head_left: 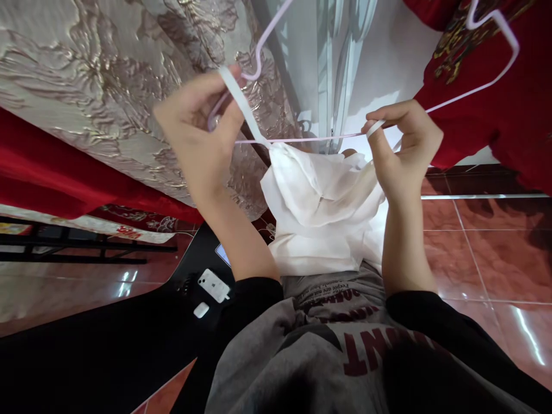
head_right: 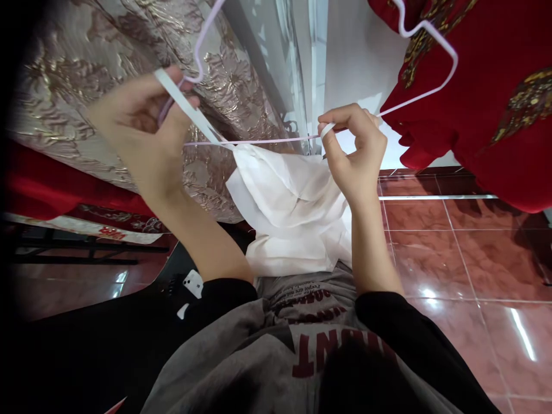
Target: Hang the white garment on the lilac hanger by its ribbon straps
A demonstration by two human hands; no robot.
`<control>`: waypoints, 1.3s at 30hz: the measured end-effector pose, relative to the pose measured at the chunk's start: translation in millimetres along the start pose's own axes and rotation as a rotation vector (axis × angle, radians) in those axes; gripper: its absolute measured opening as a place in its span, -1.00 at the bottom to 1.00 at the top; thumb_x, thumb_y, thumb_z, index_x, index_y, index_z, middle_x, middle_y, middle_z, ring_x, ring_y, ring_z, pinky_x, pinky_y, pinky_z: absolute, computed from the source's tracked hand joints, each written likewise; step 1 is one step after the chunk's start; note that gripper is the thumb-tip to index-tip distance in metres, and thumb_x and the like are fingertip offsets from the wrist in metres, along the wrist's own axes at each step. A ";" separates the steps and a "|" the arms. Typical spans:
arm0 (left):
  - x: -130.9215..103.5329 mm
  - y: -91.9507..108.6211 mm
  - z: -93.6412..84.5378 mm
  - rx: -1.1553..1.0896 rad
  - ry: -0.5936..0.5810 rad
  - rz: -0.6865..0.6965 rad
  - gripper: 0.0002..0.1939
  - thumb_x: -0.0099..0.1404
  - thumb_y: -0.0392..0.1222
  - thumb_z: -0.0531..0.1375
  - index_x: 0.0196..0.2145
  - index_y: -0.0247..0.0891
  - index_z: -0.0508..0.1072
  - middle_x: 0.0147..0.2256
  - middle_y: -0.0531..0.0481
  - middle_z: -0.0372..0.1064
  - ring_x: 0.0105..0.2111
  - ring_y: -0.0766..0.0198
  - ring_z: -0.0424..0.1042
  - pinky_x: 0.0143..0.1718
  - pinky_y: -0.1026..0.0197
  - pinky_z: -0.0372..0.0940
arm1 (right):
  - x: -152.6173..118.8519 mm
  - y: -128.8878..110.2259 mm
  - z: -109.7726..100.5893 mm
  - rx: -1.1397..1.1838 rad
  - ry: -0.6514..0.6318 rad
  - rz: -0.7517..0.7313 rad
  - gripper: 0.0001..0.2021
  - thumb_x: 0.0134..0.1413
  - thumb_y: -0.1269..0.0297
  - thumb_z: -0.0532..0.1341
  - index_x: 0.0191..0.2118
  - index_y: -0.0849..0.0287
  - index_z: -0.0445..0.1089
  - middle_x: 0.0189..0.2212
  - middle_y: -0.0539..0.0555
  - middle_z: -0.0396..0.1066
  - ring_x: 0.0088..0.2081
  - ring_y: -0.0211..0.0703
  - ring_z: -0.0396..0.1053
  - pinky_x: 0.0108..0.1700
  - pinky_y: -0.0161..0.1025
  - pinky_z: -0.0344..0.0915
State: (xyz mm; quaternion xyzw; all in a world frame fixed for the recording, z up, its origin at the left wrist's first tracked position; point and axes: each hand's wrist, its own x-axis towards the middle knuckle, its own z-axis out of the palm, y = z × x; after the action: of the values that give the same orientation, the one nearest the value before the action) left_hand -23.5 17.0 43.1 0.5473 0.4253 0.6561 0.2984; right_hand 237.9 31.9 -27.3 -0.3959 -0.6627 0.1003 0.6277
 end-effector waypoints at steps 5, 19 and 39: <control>16.5 22.9 8.1 0.169 -0.107 -0.067 -0.76 0.32 -0.54 0.35 -0.40 -0.24 0.54 -0.34 0.08 0.42 -0.01 0.13 0.43 0.03 0.21 0.39 | -4.7 3.3 4.7 -0.007 0.019 -0.029 -0.76 0.19 -0.06 0.21 -0.21 -0.05 0.49 -0.29 -0.05 0.43 -0.21 -0.16 0.44 0.06 0.11 0.37; -33.6 -50.5 71.3 -0.477 0.330 -0.178 -0.87 0.53 -0.05 0.12 -0.20 -0.08 0.35 -0.34 -0.01 0.39 -0.11 0.05 0.56 -0.06 0.11 0.41 | -6.4 -1.4 1.3 0.009 0.063 -0.120 -0.84 0.20 0.14 0.26 -0.14 0.01 0.49 -0.21 -0.02 0.51 -0.09 -0.15 0.50 0.03 -0.01 0.47; -32.5 -44.1 62.1 -0.511 0.275 -0.200 -0.81 0.56 -0.26 0.05 -0.26 -0.13 0.37 -0.36 0.01 0.39 -0.28 0.15 0.56 -0.35 0.21 0.30 | 70.1 -8.8 -65.6 -0.189 -0.106 -0.160 -0.69 0.24 0.15 0.21 0.06 0.08 0.35 -0.03 0.05 0.31 0.06 -0.06 0.33 0.18 -0.07 0.30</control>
State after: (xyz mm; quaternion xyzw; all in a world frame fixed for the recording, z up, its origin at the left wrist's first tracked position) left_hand 40.8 23.8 -8.6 0.3160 0.3346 0.7771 0.4294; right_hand 301.3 47.8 43.6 -0.3932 -0.7308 0.0080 0.5578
